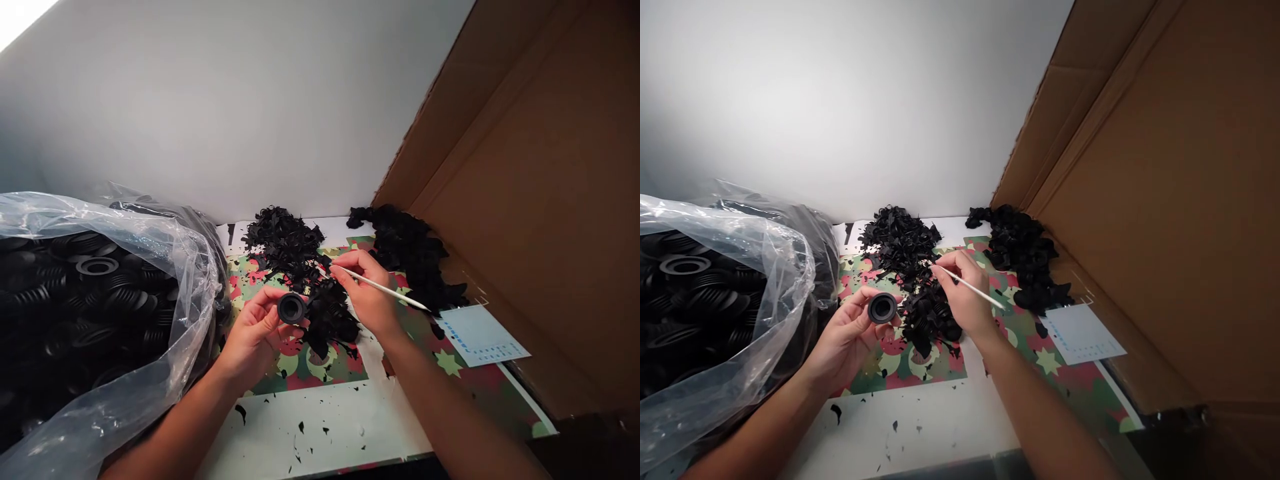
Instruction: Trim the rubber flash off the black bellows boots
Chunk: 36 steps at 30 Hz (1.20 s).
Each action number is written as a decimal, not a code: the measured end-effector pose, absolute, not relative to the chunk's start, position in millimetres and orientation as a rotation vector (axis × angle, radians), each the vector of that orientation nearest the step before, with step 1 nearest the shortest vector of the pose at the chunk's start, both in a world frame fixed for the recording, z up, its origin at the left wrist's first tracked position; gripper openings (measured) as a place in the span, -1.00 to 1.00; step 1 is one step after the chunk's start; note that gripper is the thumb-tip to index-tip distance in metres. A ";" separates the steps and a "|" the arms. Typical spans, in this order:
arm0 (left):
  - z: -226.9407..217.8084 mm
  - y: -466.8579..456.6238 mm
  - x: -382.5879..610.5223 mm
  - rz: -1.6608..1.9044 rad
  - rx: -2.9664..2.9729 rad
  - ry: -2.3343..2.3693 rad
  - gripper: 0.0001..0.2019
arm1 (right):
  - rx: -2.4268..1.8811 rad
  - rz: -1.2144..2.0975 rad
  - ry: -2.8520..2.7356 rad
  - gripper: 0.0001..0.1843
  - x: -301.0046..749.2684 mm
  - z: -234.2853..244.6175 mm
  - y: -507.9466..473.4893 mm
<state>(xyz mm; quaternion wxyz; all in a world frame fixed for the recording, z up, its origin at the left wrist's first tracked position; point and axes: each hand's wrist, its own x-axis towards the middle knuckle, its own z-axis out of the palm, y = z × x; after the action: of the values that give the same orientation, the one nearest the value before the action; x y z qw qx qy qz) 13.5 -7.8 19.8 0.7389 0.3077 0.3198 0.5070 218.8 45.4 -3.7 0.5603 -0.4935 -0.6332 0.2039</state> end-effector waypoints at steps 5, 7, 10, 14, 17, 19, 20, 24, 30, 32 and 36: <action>21.6 -8.2 13.6 1.128 0.679 0.689 -0.73 | -1.068 0.559 -1.487 -0.79 214.5 -0.3 40.4; 21.1 -8.5 13.7 1.154 0.712 0.714 -0.73 | -1.048 0.586 -1.501 -0.67 211.0 1.8 36.1; 18.4 -8.8 14.1 1.243 0.823 0.838 -0.68 | -1.058 0.813 -1.515 -0.52 203.0 2.6 27.6; 14.5 -8.7 14.5 1.315 0.968 1.024 -0.57 | -1.041 1.176 -1.579 -0.41 190.2 0.4 16.9; 13.2 -8.7 14.1 1.319 1.056 1.095 -0.57 | -1.046 1.278 -1.587 -0.39 184.1 2.6 13.4; 12.9 -9.2 13.5 1.328 1.092 1.115 -0.55 | -1.041 1.319 -1.545 -0.43 182.9 5.4 13.4; 12.8 -9.5 13.2 1.340 1.101 1.118 -0.54 | -1.028 1.335 -1.523 -0.45 183.0 6.6 13.7; 10.8 -9.8 11.2 1.381 1.089 1.083 -0.50 | -0.961 1.430 -1.421 -0.47 184.2 7.9 14.9; 9.8 -7.8 16.2 1.302 1.124 1.070 -0.64 | -0.942 1.433 -1.380 -0.41 184.7 3.7 15.7; 18.7 -14.2 18.9 1.302 1.315 1.088 -0.76 | -1.012 1.287 -1.439 -0.37 189.4 2.8 19.9; 55.8 -42.2 -5.2 1.426 2.038 1.190 -0.69 | -1.153 0.878 -1.655 -0.52 211.7 5.9 36.5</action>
<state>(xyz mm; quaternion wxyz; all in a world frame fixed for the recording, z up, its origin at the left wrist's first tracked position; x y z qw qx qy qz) -5.2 -42.2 55.8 0.1911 0.7255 0.4236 0.5077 211.7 36.5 5.9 0.4535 -0.4672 -0.6705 0.3557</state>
